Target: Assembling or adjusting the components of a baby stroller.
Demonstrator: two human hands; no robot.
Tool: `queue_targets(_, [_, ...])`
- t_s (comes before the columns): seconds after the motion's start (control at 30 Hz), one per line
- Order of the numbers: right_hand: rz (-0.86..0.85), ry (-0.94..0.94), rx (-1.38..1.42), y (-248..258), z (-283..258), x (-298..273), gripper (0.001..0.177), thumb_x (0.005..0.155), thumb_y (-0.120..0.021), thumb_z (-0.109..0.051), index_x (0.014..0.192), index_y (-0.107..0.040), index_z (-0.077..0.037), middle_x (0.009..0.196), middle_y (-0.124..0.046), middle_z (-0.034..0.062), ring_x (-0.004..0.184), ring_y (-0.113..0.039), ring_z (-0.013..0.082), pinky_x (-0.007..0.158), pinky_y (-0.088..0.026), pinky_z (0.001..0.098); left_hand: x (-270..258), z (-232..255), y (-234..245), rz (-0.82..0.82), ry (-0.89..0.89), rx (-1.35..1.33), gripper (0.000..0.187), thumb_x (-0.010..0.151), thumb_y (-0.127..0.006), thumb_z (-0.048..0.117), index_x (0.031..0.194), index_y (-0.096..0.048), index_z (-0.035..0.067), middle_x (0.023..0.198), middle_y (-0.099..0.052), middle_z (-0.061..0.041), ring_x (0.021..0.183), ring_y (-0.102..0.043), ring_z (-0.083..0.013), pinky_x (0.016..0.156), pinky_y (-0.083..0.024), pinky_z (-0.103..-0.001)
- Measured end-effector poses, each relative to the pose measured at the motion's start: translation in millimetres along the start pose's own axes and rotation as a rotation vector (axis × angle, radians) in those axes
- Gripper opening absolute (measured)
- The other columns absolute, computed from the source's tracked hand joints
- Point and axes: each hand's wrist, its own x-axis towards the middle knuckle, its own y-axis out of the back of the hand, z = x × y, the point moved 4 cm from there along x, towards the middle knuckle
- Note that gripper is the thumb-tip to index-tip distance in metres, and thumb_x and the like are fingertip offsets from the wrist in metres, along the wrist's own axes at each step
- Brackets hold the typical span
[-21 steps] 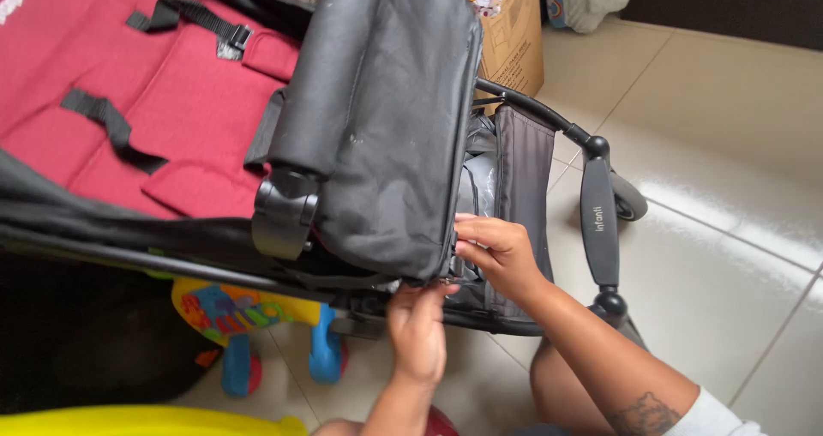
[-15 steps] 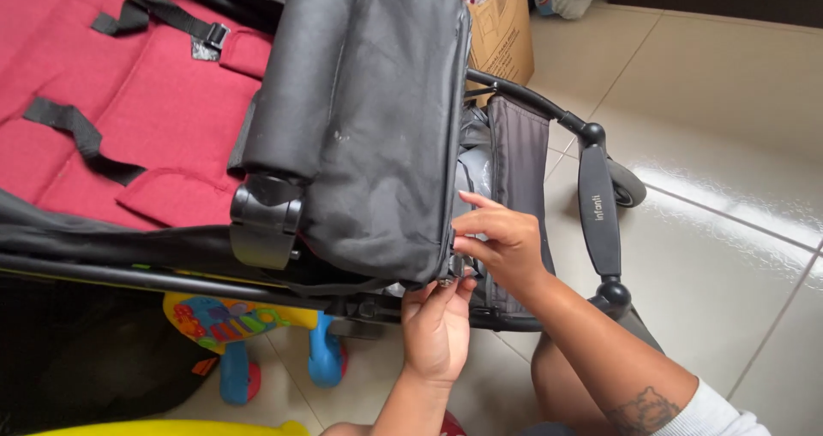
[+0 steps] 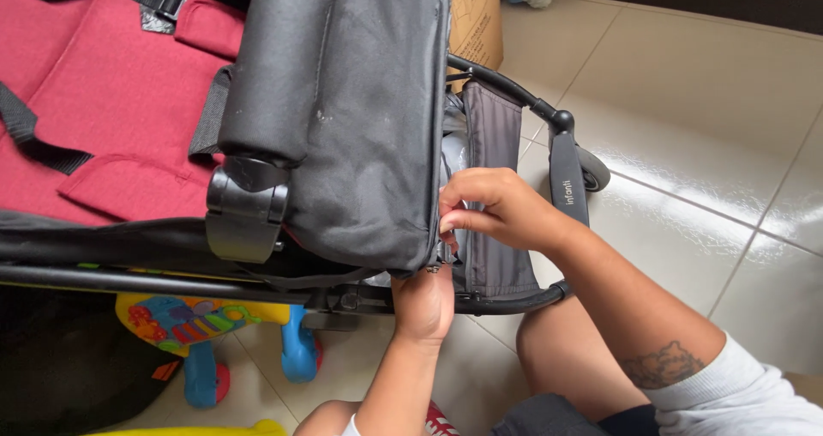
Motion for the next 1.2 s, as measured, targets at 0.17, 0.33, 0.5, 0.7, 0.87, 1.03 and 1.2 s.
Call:
queue_targets(0.17, [-0.058,-0.080,0.106,0.4,2.6,0.2,0.010,0.095,-0.073,-0.014,0.093,-0.069,-0.005,0.088,-0.071,0.0037,0.085,-0.072,0.0175,0.077,-0.057,0.0312,10.7,-3.8,11.5,0.021,-0.029,0.022,0.033,0.095,-0.073,0.011,0.126,-0.063,0.005,0.122,-0.066,-0.004,0.109,-0.060,-0.0172,0.100,-0.045,-0.037])
queue_targets(0.33, [-0.007,-0.093,0.134,-9.6,10.8,-6.9,0.011,0.096,-0.072,-0.015,0.096,-0.069,-0.004,0.091,-0.071,0.0035,0.088,-0.071,0.0152,0.081,-0.056,0.0297,14.6,0.7,12.5,0.059,-0.079,0.104,0.034,0.095,-0.073,0.010,0.126,-0.062,0.002,0.122,-0.067,-0.006,0.113,-0.062,-0.0190,0.106,-0.046,-0.037])
queue_targets(0.5, [0.027,-0.171,0.307,-20.8,25.6,-15.4,0.011,0.100,-0.068,-0.013,0.096,-0.067,-0.002,0.091,-0.068,0.0023,0.089,-0.069,0.0115,0.082,-0.056,0.0277,12.3,-6.3,31.5,0.124,-0.095,0.121,0.036,0.092,-0.074,0.009,0.125,-0.062,0.003,0.122,-0.067,-0.005,0.116,-0.063,-0.0189,0.108,-0.046,-0.037])
queue_targets(0.7, [0.023,-0.280,0.543,-31.4,34.6,-21.3,0.014,0.103,-0.063,-0.015,0.097,-0.065,-0.002,0.094,-0.063,-0.0009,0.090,-0.066,0.0071,0.082,-0.058,0.0268,11.5,-13.9,35.4,0.005,-0.096,0.145,0.028,0.096,-0.074,0.006,0.122,-0.064,0.001,0.121,-0.067,-0.005,0.113,-0.062,-0.0176,0.105,-0.046,-0.036])
queue_targets(0.87, [0.016,-0.291,0.547,-43.3,39.9,-30.7,0.018,0.110,-0.056,-0.021,0.105,-0.060,-0.004,0.098,-0.060,-0.0024,0.095,-0.056,0.0059,0.088,-0.051,0.0257,7.3,-21.8,48.9,0.019,-0.151,0.229,0.028,0.095,-0.073,0.009,0.121,-0.065,0.001,0.121,-0.067,-0.004,0.113,-0.062,-0.0154,0.105,-0.046,-0.034])
queue_targets(1.03, [0.005,-0.316,0.565,-49.6,31.4,-33.9,0.022,0.116,-0.049,-0.026,0.116,-0.056,-0.005,0.106,-0.053,-0.0032,0.104,-0.049,0.0064,0.096,-0.045,0.0256,4.4,-23.7,52.8,0.072,-0.209,0.415,0.028,0.096,-0.070,0.012,0.121,-0.065,0.000,0.120,-0.068,-0.005,0.112,-0.062,-0.0142,0.102,-0.047,-0.032])
queue_targets(1.2, [0.113,-0.323,0.551,-42.1,21.7,-33.9,0.025,0.106,-0.059,-0.019,0.111,-0.072,0.001,0.119,-0.064,0.0032,0.114,-0.059,0.0116,0.103,-0.046,0.0293,3.9,-18.8,37.9,0.102,-0.288,0.326,0.028,0.098,-0.068,0.007,0.124,-0.062,-0.001,0.123,-0.067,-0.005,0.113,-0.061,-0.0140,0.103,-0.046,-0.031])
